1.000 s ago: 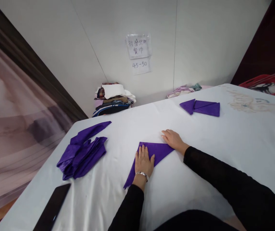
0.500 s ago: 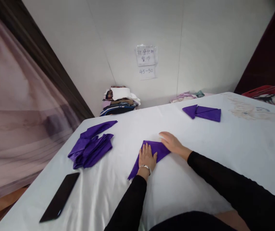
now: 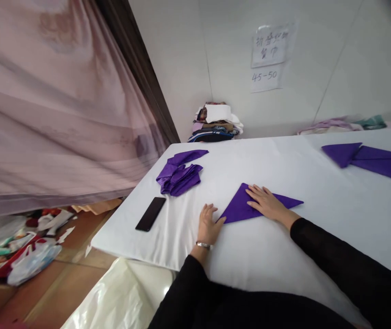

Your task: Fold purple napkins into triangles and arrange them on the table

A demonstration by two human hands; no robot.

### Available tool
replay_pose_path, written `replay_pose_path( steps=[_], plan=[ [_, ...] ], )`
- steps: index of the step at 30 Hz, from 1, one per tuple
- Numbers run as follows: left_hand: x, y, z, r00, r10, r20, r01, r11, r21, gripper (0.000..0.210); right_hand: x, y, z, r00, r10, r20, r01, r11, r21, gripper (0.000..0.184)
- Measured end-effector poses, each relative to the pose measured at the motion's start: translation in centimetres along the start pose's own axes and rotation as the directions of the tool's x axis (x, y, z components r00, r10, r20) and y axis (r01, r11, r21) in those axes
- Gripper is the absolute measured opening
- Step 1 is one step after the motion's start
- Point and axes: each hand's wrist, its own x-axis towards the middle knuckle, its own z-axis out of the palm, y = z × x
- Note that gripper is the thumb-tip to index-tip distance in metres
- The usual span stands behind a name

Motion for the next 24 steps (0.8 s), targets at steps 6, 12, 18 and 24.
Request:
replay_pose_path(
  steps=[6, 12, 18, 24],
  plan=[
    [-2.0, -1.0, -2.4, 0.999, 0.006, 0.038, -0.005, 0.999, -0.046, 0.019, 0.0, -0.1, 0.0, 1.0, 0.004, 0.016, -0.004, 1.0, -0.001, 0.06],
    [-1.2, 0.2, -1.9, 0.989, -0.073, 0.128, 0.07, 0.997, 0.03, 0.01, -0.1, -0.4, -0.4, 0.998, 0.046, 0.043, -0.046, 0.999, 0.004, 0.061],
    [-1.1, -0.2, -1.9, 0.987, -0.065, 0.147, 0.06, 0.997, 0.038, 0.008, 0.0, -0.6, -0.7, 0.996, 0.068, 0.065, -0.07, 0.997, 0.03, 0.062],
    [-0.9, -0.4, -1.9, 0.986, -0.048, 0.16, 0.04, 0.998, 0.051, 0.013, 0.1, -0.1, -0.4, 0.994, 0.108, 0.026, -0.11, 0.992, 0.061, 0.063]
  ],
)
